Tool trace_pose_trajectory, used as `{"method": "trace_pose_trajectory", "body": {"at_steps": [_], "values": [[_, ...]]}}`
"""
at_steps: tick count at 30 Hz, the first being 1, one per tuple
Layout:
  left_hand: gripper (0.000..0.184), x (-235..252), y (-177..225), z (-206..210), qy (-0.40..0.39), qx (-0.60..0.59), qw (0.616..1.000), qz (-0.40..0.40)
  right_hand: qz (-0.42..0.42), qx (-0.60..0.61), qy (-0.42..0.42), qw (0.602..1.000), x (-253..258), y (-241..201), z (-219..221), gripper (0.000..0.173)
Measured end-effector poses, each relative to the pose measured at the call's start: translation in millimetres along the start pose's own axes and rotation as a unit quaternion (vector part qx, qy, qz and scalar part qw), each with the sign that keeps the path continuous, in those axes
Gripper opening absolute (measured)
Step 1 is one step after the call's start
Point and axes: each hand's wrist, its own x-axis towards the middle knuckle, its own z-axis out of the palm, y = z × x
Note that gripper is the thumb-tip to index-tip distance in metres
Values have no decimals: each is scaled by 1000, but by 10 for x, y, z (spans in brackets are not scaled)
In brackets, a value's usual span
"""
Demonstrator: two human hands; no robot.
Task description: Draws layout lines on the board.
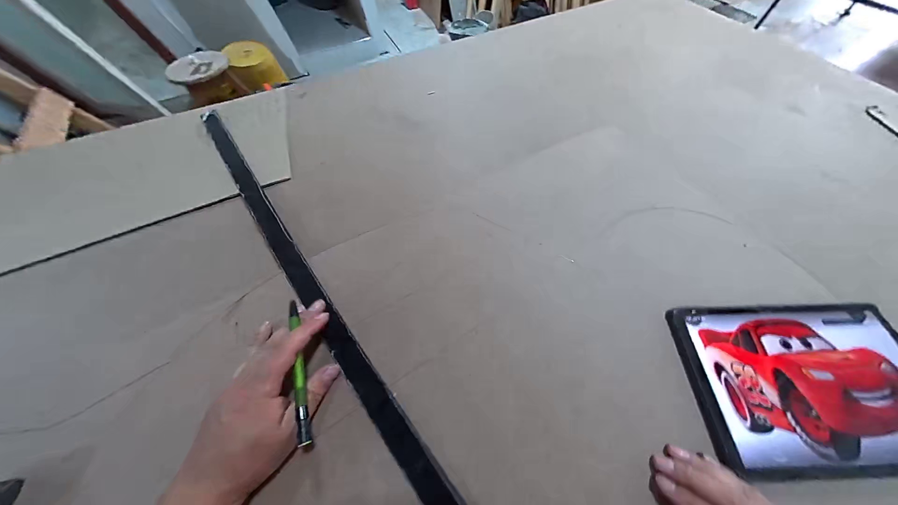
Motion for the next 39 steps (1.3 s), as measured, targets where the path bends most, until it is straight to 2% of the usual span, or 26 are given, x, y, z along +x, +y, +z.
{"method": "trace_pose_trajectory", "body": {"at_steps": [4,7,8,11,14,16,23,33,39], "values": [[68,205,431,198,17,18,1000,-6,14,-26,49,998,254,437,-311,30],[68,449,854,472,53,33,998,-25,75,-81,131,985,627,460,-296,33],[69,544,973,570,60,37,997,-28,90,-99,131,982,799,374,-250,39],[75,856,1162,753,54,37,997,-37,119,-153,51,980,1357,22,-21,47],[82,1160,1135,787,25,34,998,-51,97,-206,69,971,1873,9,277,37],[79,1324,1077,778,4,35,998,-55,91,-198,81,973,2065,98,272,30],[67,1699,1041,823,-3,22,999,-22,109,-160,144,970,2095,426,148,35],[66,1784,1071,851,17,13,999,-38,70,-124,143,979,2251,699,46,32],[64,1740,1082,831,18,-11,999,-41,79,-104,138,982,2212,644,29,26]]}}
